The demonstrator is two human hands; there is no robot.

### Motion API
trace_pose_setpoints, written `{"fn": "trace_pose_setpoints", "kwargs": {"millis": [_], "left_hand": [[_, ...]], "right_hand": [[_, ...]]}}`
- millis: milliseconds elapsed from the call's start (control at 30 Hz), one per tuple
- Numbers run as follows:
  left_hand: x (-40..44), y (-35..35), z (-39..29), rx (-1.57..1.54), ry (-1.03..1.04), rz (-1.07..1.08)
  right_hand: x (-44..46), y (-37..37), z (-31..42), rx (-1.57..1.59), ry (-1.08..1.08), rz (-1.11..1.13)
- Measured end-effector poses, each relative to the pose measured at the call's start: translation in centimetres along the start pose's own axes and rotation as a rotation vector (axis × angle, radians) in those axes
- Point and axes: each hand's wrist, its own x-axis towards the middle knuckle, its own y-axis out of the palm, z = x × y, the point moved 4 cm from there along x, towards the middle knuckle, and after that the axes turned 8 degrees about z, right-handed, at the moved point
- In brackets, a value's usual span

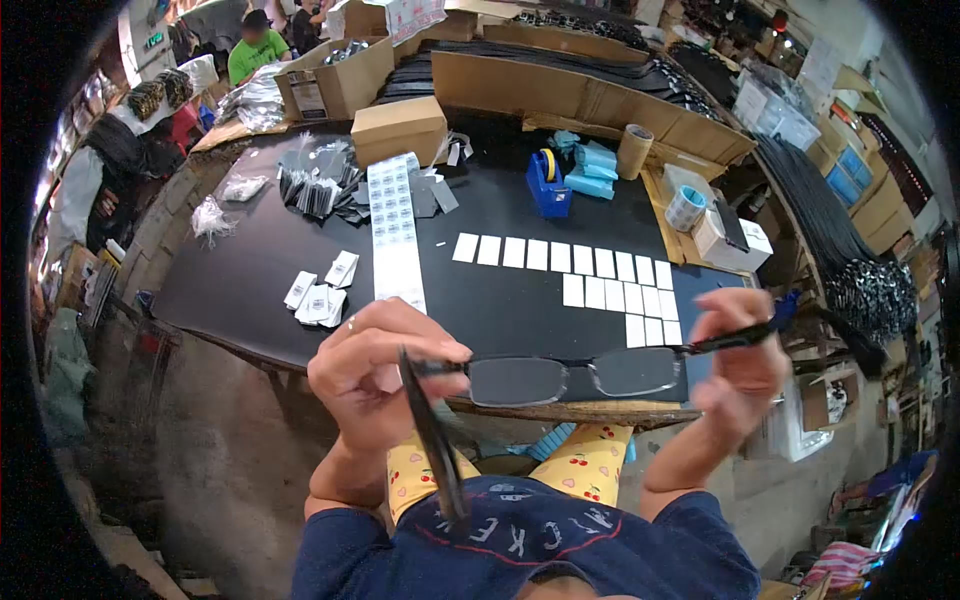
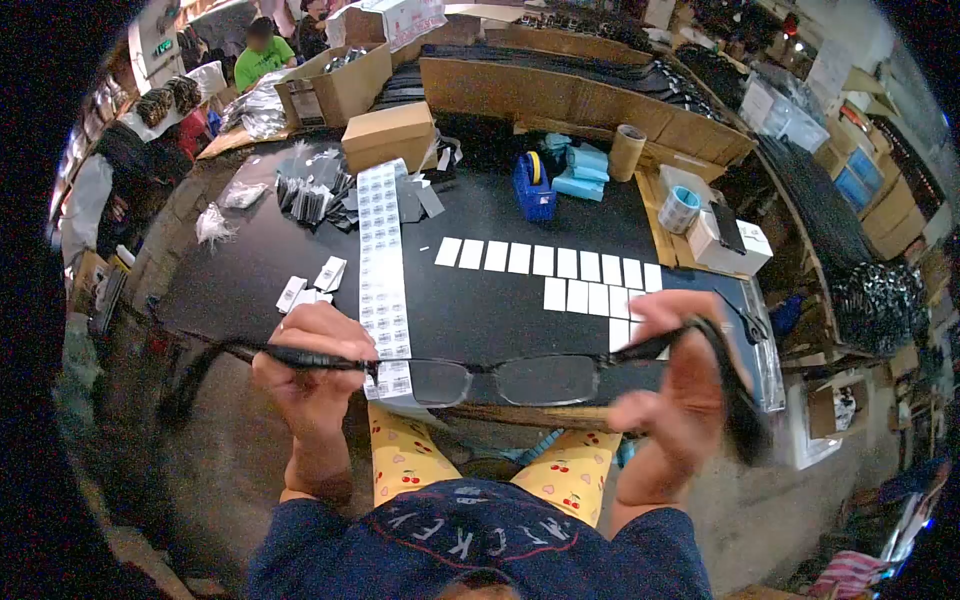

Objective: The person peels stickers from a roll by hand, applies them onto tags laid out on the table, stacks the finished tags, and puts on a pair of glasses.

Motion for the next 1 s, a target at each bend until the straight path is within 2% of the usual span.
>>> {"fn": "trace_pose_setpoints", "kwargs": {"millis": [33,100,233,300,333,367,400,467,567,633,767,833,933,1000], "left_hand": [[0.3,0.3,-0.4,-0.046,0.031,0.026],[0.7,0.7,-1.2,-0.037,0.035,0.035],[0.7,0.9,-2.2,-0.132,0.044,0.023],[0.6,0.8,-3.0,-0.018,0.17,0.091],[0.6,0.5,-3.2,-0.044,0.19,0.161],[0.5,0.6,-3.4,-0.199,0.198,0.026],[0.4,0.6,-3.4,-0.193,0.225,0.036],[0.3,0.3,-3.6,-0.2,0.234,0.054],[0.1,0.4,-3.7,-0.149,0.204,0.121],[-0.8,0.9,-3.0,-0.145,0.194,0.068],[-1.8,0.8,-2.4,-0.182,0.215,0.073],[-1.5,1.1,-2.9,-0.187,0.224,0.085],[-1.2,1.2,-3.7,-0.257,0.267,0.13],[-1.0,1.2,-4.0,-0.233,0.27,0.122]], "right_hand": [[-0.4,1.0,-0.9,0.053,0.069,0.094],[-0.9,0.7,-0.5,0.071,0.091,-0.044],[0.1,0.2,1.7,0.102,-0.23,-0.013],[0.4,0.6,2.6,0.199,-0.303,0.069],[0.3,0.4,2.6,0.263,-0.283,0.132],[0.3,0.2,2.5,0.328,-0.265,0.197],[0.3,0.2,2.4,0.327,-0.26,0.187],[0.2,0.4,2.0,0.505,-0.222,0.318],[-0.2,0.5,1.7,0.572,-0.192,0.312],[-0.7,0.1,1.1,0.557,-0.205,0.37],[-2.4,0.3,1.5,0.614,-0.118,0.27],[-2.3,0.0,1.3,0.641,-0.129,0.294],[-1.9,-0.1,1.7,0.675,-0.284,0.331],[-1.9,0.2,2.0,0.702,-0.271,0.312]]}}
